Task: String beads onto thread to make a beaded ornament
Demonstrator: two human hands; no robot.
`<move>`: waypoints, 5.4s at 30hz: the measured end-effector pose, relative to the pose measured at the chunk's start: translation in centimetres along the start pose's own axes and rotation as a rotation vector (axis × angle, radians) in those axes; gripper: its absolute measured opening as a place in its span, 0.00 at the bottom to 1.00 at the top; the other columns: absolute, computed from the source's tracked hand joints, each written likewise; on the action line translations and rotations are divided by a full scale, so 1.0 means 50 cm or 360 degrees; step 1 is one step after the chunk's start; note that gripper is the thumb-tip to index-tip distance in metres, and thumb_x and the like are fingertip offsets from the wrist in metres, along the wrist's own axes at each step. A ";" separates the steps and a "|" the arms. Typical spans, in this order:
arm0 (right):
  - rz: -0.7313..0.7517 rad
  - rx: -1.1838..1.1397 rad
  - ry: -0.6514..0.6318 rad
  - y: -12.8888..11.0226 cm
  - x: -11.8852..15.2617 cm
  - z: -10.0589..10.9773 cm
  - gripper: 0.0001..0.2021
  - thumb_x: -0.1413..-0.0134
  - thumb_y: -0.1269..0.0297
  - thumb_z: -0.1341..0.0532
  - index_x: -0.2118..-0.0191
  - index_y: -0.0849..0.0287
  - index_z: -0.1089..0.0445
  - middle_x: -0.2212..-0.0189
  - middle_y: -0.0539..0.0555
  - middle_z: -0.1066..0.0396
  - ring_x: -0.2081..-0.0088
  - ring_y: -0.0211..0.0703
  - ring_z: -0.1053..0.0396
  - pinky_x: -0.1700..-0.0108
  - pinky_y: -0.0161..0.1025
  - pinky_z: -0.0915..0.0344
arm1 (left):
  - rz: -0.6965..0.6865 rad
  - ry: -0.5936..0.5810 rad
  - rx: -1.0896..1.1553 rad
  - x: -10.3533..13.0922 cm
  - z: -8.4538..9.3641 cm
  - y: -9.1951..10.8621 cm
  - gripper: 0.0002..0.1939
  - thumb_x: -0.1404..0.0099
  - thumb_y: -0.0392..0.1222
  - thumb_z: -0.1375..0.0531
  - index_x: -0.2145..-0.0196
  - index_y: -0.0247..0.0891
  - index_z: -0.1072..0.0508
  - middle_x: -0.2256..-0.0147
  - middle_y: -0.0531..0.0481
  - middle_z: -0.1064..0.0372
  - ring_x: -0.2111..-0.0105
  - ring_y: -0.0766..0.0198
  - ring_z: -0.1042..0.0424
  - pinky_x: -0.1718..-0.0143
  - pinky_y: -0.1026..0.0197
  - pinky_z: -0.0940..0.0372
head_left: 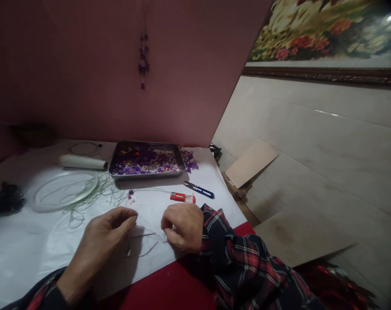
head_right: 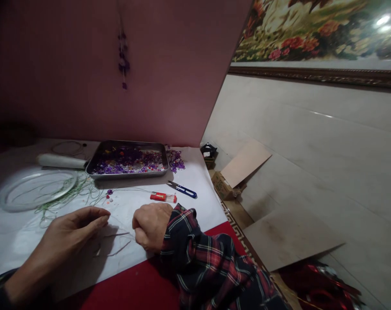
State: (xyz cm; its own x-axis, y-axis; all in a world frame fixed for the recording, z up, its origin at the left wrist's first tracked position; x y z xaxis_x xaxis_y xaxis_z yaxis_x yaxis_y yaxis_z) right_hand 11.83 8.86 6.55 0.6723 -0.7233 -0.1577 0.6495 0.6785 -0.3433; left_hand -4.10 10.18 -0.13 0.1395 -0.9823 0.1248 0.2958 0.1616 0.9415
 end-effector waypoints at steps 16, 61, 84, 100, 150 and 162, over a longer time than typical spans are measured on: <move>-0.0557 -0.1486 -0.0114 0.066 -0.008 -0.032 0.04 0.51 0.66 0.40 0.70 0.57 0.37 0.88 0.40 0.40 0.87 0.32 0.45 0.80 0.31 0.47 | -0.0122 0.0103 -0.0106 0.020 0.011 0.060 0.15 0.54 0.55 0.38 0.75 0.42 0.23 0.77 0.52 0.24 0.74 0.59 0.28 0.72 0.63 0.35; -0.0600 -0.1011 -0.0057 0.029 -0.064 -0.028 0.06 0.55 0.75 0.44 0.71 0.58 0.33 0.86 0.42 0.35 0.84 0.30 0.35 0.79 0.26 0.39 | -0.0511 -0.0203 0.0324 0.050 -0.021 0.103 0.09 0.47 0.47 0.33 0.66 0.48 0.17 0.65 0.47 0.19 0.63 0.52 0.24 0.62 0.59 0.31; -0.0452 -0.0790 -0.0263 0.040 -0.058 -0.042 0.03 0.51 0.67 0.36 0.72 0.60 0.28 0.77 0.47 0.26 0.76 0.32 0.32 0.74 0.27 0.40 | -0.0145 0.0020 0.0242 0.042 -0.009 0.062 0.15 0.49 0.52 0.35 0.68 0.39 0.24 0.86 0.58 0.36 0.85 0.66 0.42 0.84 0.64 0.46; -0.0153 0.0006 0.0557 0.013 -0.018 0.033 0.06 0.42 0.66 0.43 0.64 0.60 0.30 0.66 0.54 0.26 0.66 0.41 0.30 0.64 0.36 0.40 | 0.0396 -0.0128 0.0672 0.030 -0.028 -0.011 0.17 0.52 0.49 0.30 0.69 0.36 0.25 0.86 0.58 0.33 0.86 0.70 0.39 0.84 0.68 0.46; -0.0145 -0.0254 0.0982 -0.037 0.010 0.001 0.07 0.42 0.67 0.45 0.69 0.59 0.34 0.73 0.51 0.30 0.73 0.38 0.32 0.71 0.36 0.45 | 0.0511 -0.0175 0.0734 0.060 -0.063 -0.009 0.13 0.57 0.46 0.29 0.76 0.35 0.22 0.83 0.51 0.28 0.83 0.67 0.34 0.81 0.67 0.42; -0.0153 -0.0327 0.1101 -0.028 0.021 0.004 0.04 0.45 0.65 0.42 0.69 0.58 0.33 0.73 0.49 0.30 0.77 0.36 0.37 0.70 0.38 0.49 | 0.0445 -0.0078 0.0731 0.054 -0.049 -0.008 0.12 0.57 0.46 0.29 0.76 0.36 0.23 0.85 0.51 0.30 0.85 0.66 0.35 0.84 0.66 0.44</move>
State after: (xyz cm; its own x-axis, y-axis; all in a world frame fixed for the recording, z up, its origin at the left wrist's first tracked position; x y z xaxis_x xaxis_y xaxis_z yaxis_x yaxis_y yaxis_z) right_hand 11.70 7.17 7.06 0.1932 -0.7403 -0.6440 0.5687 0.6193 -0.5413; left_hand -1.53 7.72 -0.94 0.1059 -0.9129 0.3942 -0.1916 0.3703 0.9089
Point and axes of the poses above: each hand's wrist, its own x-axis away from the middle knuckle, its own z-axis out of the back of the hand, y = z × x, the point moved 10 cm from there along -x, towards the middle knuckle
